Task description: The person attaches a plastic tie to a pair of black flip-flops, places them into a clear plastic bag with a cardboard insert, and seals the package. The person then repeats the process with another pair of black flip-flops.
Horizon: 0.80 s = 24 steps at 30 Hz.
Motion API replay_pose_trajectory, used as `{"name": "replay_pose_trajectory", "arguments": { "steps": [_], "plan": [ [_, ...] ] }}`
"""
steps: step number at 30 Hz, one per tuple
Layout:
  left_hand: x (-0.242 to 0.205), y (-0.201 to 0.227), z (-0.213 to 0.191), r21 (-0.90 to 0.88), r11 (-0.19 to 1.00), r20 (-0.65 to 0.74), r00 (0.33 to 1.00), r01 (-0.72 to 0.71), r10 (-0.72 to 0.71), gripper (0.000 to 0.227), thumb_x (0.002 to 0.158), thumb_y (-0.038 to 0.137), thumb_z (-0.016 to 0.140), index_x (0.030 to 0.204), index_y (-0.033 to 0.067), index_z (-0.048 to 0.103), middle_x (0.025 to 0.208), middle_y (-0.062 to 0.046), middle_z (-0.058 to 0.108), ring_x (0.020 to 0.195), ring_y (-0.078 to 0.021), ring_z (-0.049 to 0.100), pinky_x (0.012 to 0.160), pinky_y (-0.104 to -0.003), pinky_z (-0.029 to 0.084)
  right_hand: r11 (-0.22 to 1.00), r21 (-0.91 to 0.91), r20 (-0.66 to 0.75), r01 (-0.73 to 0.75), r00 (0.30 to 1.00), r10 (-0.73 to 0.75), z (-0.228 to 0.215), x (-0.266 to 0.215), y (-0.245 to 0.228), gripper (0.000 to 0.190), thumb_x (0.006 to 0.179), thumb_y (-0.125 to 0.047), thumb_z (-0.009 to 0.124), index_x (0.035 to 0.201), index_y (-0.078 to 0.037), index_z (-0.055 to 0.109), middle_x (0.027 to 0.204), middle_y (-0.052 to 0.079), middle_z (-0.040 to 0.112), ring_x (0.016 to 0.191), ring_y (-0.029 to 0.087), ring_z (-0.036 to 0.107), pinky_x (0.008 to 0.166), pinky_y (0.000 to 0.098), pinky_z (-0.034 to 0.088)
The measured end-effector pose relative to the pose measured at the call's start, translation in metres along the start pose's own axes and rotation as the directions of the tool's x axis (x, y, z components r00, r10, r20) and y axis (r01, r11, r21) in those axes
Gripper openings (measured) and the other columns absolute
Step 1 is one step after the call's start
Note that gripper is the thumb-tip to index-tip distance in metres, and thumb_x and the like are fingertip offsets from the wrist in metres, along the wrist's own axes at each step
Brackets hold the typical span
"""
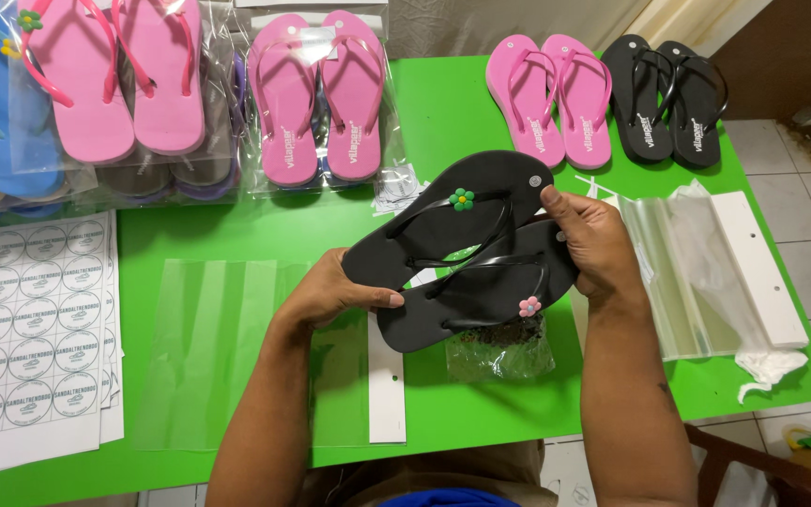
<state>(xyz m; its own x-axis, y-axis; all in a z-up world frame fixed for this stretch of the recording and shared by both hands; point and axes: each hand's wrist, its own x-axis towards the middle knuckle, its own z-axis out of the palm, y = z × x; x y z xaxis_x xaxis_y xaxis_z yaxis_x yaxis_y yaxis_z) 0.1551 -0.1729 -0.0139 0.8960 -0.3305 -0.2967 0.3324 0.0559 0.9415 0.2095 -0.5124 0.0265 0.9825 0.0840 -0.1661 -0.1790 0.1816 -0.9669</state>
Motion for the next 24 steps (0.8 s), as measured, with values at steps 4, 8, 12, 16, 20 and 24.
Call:
{"name": "replay_pose_trajectory", "arguments": {
  "steps": [4,8,12,16,20,24],
  "plan": [
    [-0.001,0.0,-0.001,0.052,0.998,-0.019,0.999,0.028,-0.027,0.047,0.062,0.002,0.092,0.102,-0.0065,0.07,0.086,-0.011,0.076,0.073,-0.0194,0.074,0.064,-0.035,0.064,1.0,0.013,0.037,-0.018,0.999,0.017,-0.001,0.0,0.007,0.023,0.098,-0.015,0.072,0.112,0.002,0.074,0.097,0.006,0.076,0.08,0.009,0.07,0.072,0.0244,0.058],
    [-0.001,0.001,-0.002,0.067,0.997,-0.019,0.999,0.045,-0.044,0.048,0.062,0.005,0.093,0.103,-0.0051,0.07,0.086,-0.01,0.075,0.072,-0.0182,0.073,0.062,-0.034,0.062,0.998,0.047,0.065,-0.031,0.998,0.028,-0.001,-0.002,0.012,0.025,0.096,-0.013,0.072,0.115,0.003,0.073,0.102,0.007,0.077,0.084,0.01,0.071,0.077,0.0241,0.059],
    [0.0,0.0,-0.002,0.08,0.996,-0.013,0.999,0.048,-0.047,0.049,0.063,0.006,0.093,0.104,-0.005,0.07,0.087,-0.01,0.075,0.072,-0.018,0.072,0.062,-0.033,0.06,0.998,0.043,0.04,-0.047,0.998,0.045,-0.005,-0.004,0.016,0.025,0.098,-0.012,0.072,0.116,0.004,0.073,0.104,0.008,0.076,0.085,0.01,0.071,0.078,0.0242,0.059],
    [0.0,-0.001,-0.003,0.05,0.998,0.001,0.999,0.039,-0.039,0.05,0.064,0.007,0.092,0.107,-0.0028,0.07,0.091,-0.01,0.075,0.076,-0.0168,0.074,0.066,-0.033,0.063,0.996,0.081,0.046,-0.047,0.998,0.043,-0.011,-0.008,0.022,0.024,0.098,-0.013,0.071,0.115,0.004,0.072,0.104,0.008,0.076,0.085,0.011,0.072,0.077,0.0249,0.059],
    [0.003,0.0,-0.002,-0.089,0.993,-0.017,0.997,-0.082,0.081,0.055,0.077,0.015,0.085,0.123,-0.0022,0.062,0.102,-0.008,0.077,0.087,-0.0141,0.075,0.073,-0.032,0.066,0.989,0.148,0.009,-0.006,1.0,0.005,-0.018,-0.009,0.025,0.023,0.102,-0.012,0.071,0.116,0.006,0.071,0.105,0.011,0.075,0.085,0.014,0.071,0.078,0.0271,0.059],
    [0.0,0.007,0.006,0.05,0.994,-0.384,0.917,-0.097,0.109,0.053,0.093,0.028,0.075,0.134,0.0018,0.054,0.099,-0.009,0.074,0.08,-0.016,0.071,0.065,-0.033,0.056,0.963,0.264,-0.085,0.053,0.996,-0.031,-0.029,-0.009,0.025,0.023,0.1,-0.012,0.07,0.115,0.006,0.071,0.108,0.013,0.075,0.089,0.018,0.074,0.082,0.0317,0.062]
  ]
}}
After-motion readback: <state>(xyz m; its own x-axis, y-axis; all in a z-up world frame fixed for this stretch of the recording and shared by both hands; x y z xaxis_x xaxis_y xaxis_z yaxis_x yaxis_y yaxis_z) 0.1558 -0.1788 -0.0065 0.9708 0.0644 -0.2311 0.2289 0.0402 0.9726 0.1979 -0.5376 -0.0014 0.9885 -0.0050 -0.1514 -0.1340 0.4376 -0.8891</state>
